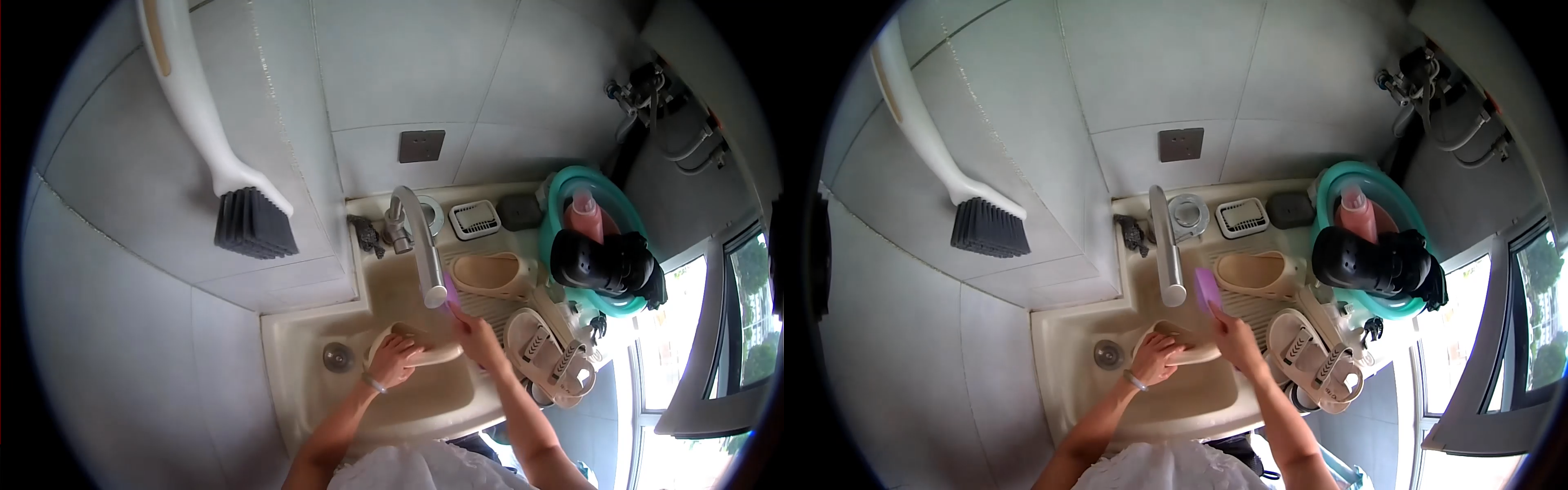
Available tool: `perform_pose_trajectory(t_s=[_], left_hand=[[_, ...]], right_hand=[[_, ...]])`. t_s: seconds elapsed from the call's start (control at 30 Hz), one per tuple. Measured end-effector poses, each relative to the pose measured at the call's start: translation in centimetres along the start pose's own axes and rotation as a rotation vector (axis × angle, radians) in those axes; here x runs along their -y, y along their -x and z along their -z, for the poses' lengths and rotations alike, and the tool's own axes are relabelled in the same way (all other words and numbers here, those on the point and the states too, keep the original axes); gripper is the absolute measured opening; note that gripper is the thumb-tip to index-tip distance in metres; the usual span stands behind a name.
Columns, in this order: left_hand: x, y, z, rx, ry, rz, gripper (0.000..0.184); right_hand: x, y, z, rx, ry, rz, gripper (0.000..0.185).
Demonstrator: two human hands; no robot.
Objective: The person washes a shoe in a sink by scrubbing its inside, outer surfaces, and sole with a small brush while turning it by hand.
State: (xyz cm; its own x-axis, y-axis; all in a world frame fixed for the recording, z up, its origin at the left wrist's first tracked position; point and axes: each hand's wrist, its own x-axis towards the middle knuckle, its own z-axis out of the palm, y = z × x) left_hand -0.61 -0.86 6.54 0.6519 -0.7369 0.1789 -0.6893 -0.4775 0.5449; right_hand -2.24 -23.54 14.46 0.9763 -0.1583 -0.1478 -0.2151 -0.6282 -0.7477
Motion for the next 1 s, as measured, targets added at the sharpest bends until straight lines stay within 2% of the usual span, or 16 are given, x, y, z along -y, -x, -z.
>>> perform_pose_trajectory(t_s=[0.07,0.17,0.23,0.33,0.4,0.47,0.53,0.57,0.67,0.7,0.73,0.8,0.87,0.9,0.93,1.0], left_hand=[[0.2,-0.3,0.2,0.016,-0.087,-0.105,0.045],[1.1,-0.7,-0.7,-0.231,-0.168,-0.139,0.036],[1.8,-0.1,-1.6,-0.208,-0.239,-0.186,0.036],[1.4,0.6,-1.8,-0.199,-0.26,-0.238,0.037],[0.5,0.6,-0.9,-0.132,-0.243,-0.388,0.034],[-0.3,0.5,-0.1,-0.084,-0.215,-0.514,0.031],[0.2,0.3,-0.4,-0.13,-0.227,-0.505,0.027],[0.7,-0.2,-0.4,-0.155,-0.249,-0.492,0.027],[2.3,-1.7,-0.5,-0.227,-0.161,-0.522,0.029],[2.6,-2.1,-0.4,-0.242,-0.143,-0.519,0.03],[2.7,-2.0,-0.7,-0.374,0.011,-0.313,0.034],[3.0,-1.1,-2.2,-0.49,0.163,-0.104,0.04],[4.0,-0.3,-5.2,-0.454,1.19,0.368,0.05],[4.0,-0.3,-6.0,-0.396,1.699,0.62,0.058],[3.3,-0.6,-5.7,-0.394,1.7,0.622,0.058],[2.4,-0.9,-5.9,-0.388,1.83,0.59,0.06]], right_hand=[[1.8,2.3,3.6,0.16,0.018,-0.021,0.038],[2.3,5.4,5.3,0.344,0.066,-0.016,0.039],[1.0,5.7,4.4,0.352,0.072,0.051,0.038],[1.5,4.4,3.8,0.527,0.084,-0.122,0.036],[3.3,2.7,4.1,0.81,0.332,-0.091,0.036],[3.7,3.0,3.6,0.808,0.35,-0.144,0.03],[4.1,2.8,2.4,0.634,0.358,0.187,0.028],[4.5,2.9,2.1,0.637,0.304,-0.178,0.029],[-7.3,2.3,-8.3,-0.036,-0.089,0.066,0.034],[-6.3,1.9,-8.3,-0.052,-0.294,0.04,0.043],[-4.8,1.8,-7.1,-0.046,-0.292,0.05,0.043],[-0.4,2.2,-4.3,0.204,-0.86,-0.469,0.051],[0.0,2.1,-4.9,0.187,-0.919,-0.506,0.053],[-0.9,2.0,-5.8,0.15,-0.84,-0.376,0.054],[-1.4,1.9,-6.7,0.113,-0.759,-0.248,0.055],[-1.5,1.9,-8.0,0.111,-0.653,-0.266,0.059]])
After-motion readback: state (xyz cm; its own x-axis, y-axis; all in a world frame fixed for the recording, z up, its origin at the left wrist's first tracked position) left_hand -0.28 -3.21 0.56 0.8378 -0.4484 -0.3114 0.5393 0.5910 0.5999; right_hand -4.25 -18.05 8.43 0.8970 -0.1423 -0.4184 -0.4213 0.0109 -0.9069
